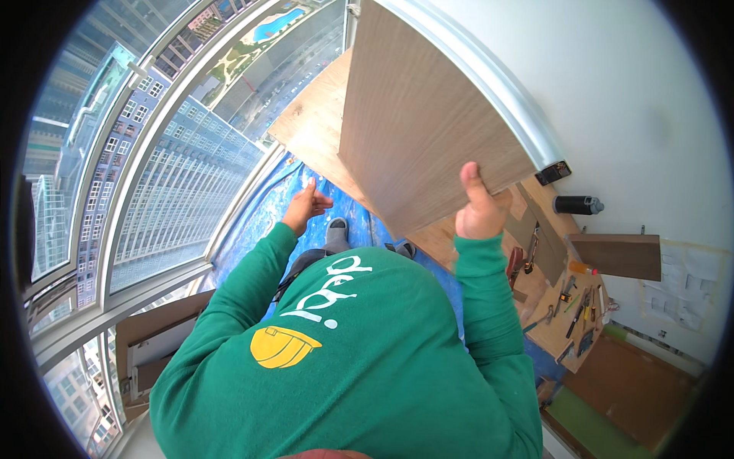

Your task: The person assembles a wooden shelf by cutting a piece of wood, hammering nails into it, and using a hand plane to smooth the edges. The person then attaches the shelf to a larger wooden structure.

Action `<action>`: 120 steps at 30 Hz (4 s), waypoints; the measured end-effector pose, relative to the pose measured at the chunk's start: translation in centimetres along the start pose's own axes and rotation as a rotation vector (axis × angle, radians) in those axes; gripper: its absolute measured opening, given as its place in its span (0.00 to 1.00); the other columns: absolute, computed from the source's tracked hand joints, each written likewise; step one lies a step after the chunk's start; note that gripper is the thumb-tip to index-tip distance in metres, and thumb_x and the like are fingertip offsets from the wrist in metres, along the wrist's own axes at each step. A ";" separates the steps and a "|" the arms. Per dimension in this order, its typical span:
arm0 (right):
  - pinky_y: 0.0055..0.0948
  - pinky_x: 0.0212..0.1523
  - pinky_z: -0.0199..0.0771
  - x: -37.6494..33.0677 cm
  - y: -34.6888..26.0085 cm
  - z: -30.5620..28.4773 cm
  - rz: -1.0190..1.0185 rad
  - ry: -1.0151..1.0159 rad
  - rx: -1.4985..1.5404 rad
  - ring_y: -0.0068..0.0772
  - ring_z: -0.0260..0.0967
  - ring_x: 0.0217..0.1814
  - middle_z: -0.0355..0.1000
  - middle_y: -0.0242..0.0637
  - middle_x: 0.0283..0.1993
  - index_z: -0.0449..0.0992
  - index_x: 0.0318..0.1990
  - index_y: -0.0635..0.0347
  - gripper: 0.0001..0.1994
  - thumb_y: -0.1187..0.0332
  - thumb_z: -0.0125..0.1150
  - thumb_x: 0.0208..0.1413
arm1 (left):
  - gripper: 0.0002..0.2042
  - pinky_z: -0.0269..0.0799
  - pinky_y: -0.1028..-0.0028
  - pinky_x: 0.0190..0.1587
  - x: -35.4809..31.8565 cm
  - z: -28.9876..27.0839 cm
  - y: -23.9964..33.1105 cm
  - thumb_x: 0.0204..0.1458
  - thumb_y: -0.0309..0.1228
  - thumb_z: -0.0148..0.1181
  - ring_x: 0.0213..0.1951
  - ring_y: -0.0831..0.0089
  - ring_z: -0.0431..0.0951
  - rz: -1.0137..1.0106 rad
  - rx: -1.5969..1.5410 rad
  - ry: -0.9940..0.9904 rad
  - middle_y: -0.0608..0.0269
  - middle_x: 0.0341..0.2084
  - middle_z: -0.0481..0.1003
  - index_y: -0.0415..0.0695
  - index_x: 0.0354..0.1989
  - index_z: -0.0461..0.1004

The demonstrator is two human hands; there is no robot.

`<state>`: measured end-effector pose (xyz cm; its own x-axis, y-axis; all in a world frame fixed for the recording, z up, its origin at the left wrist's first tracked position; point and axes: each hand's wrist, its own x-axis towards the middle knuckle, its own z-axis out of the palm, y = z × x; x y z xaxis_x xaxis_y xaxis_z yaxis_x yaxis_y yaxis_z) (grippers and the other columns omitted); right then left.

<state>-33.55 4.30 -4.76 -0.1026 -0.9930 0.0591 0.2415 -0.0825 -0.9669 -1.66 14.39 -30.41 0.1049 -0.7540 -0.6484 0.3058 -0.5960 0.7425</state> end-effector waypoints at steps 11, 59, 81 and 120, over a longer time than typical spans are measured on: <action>0.51 0.74 0.58 -5.1 -11.2 -4.0 -0.109 0.020 0.153 0.45 0.60 0.74 0.63 0.39 0.73 0.63 0.71 0.61 0.32 0.61 0.68 0.63 | 0.52 0.59 0.48 0.71 6.4 7.4 1.9 0.53 0.70 0.60 0.71 0.49 0.62 -0.121 -0.658 -0.298 0.47 0.72 0.59 0.41 0.75 0.54; 0.34 0.44 0.79 -10.6 15.4 -9.9 0.856 0.110 0.067 0.31 0.79 0.44 0.81 0.41 0.42 0.79 0.46 0.63 0.22 0.49 0.56 0.69 | 0.20 0.72 0.62 0.29 -22.7 23.5 36.2 0.46 0.37 0.78 0.26 0.50 0.78 1.550 1.216 -0.518 0.52 0.25 0.75 0.39 0.40 0.75; 0.38 0.49 0.74 -1.4 -7.9 -18.2 -0.102 -0.143 -0.522 0.42 0.76 0.47 0.77 0.47 0.44 0.79 0.49 0.69 0.26 0.52 0.75 0.55 | 0.17 0.74 0.57 0.30 -22.7 40.6 31.2 0.49 0.37 0.74 0.29 0.49 0.80 1.380 1.585 -0.488 0.53 0.27 0.76 0.42 0.35 0.70; 0.33 0.46 0.79 -0.4 -2.6 -26.0 -0.196 -0.257 -0.102 0.36 0.80 0.45 0.80 0.40 0.41 0.83 0.46 0.61 0.13 0.68 0.75 0.56 | 0.18 0.76 0.73 0.47 -22.1 52.4 29.8 0.55 0.30 0.56 0.41 0.66 0.83 0.283 1.276 -0.712 0.47 0.40 0.84 0.29 0.47 0.83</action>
<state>-59.18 7.07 -8.75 0.1127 -0.9489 0.2948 0.1417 -0.2783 -0.9500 -44.48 -1.15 14.88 -0.5701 -0.6326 -0.5243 -0.6999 0.0397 0.7132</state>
